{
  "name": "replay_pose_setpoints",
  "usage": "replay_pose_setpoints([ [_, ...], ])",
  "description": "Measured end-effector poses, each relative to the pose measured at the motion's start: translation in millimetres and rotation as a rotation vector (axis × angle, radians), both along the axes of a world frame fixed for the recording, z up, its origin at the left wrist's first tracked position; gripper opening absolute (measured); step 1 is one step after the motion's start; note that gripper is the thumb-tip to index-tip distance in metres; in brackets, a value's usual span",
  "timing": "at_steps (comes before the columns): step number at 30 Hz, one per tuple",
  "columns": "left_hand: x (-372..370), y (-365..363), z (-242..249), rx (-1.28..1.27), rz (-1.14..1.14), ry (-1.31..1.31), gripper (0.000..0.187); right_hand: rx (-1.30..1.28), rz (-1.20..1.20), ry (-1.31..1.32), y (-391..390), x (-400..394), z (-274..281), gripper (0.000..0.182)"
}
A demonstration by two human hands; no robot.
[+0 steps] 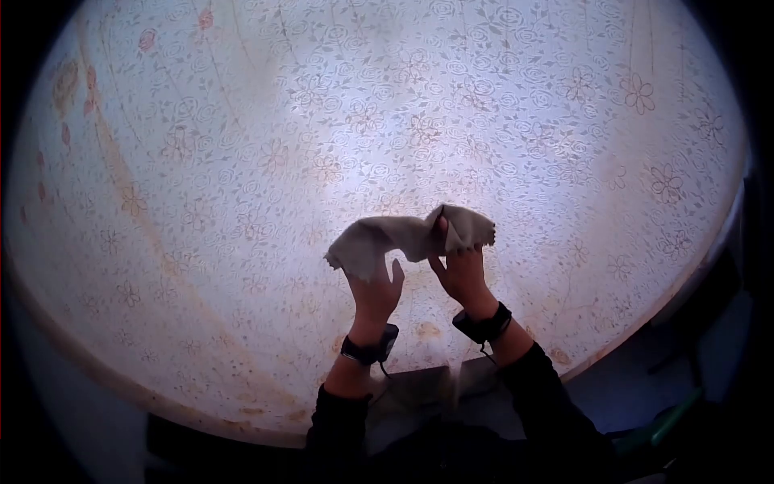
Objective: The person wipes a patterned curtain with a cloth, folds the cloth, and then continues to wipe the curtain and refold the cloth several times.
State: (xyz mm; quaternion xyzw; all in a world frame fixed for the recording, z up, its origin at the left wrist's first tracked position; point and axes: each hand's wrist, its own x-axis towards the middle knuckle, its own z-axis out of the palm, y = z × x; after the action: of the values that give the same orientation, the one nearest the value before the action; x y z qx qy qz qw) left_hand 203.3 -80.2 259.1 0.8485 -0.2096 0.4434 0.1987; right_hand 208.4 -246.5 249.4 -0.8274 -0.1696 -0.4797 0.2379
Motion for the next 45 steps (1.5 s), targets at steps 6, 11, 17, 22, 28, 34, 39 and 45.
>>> replay_pose_setpoints([
  [6,-5.9,-6.0,-40.9,-0.037,0.002,0.083,0.059,-0.031,-0.012,0.147,-2.5,-6.0,-25.1,0.065],
  [11,-3.1,-2.7,-43.4,0.030,0.048,0.075,0.053,-0.087,-0.044,0.125,-2.6,-5.3,-35.7,0.067],
  [17,0.2,0.5,13.3,-0.023,0.002,-0.045,0.059,-0.034,-0.013,0.014,-7.4,-4.2,34.0,0.067],
  [22,-9.7,-4.5,-53.1,0.017,0.054,0.082,0.061,-0.043,-0.038,0.066,0.7,-7.1,-37.9,0.062],
  [28,1.0,3.8,-5.9,0.007,0.066,-0.015,0.058,-0.014,0.010,0.013,3.9,-4.5,10.6,0.062],
  [34,-4.3,3.4,-30.1,-0.062,0.055,0.015,0.059,0.002,-0.026,0.043,7.3,-3.7,-12.4,0.061],
  [39,-3.6,13.6,-27.6,-0.006,0.061,0.048,0.054,-0.041,-0.019,0.067,13.1,-2.0,-32.3,0.060],
  [45,1.5,21.5,60.2,-0.037,0.029,-0.154,0.054,0.006,0.063,-0.159,15.3,-0.8,63.7,0.059],
])
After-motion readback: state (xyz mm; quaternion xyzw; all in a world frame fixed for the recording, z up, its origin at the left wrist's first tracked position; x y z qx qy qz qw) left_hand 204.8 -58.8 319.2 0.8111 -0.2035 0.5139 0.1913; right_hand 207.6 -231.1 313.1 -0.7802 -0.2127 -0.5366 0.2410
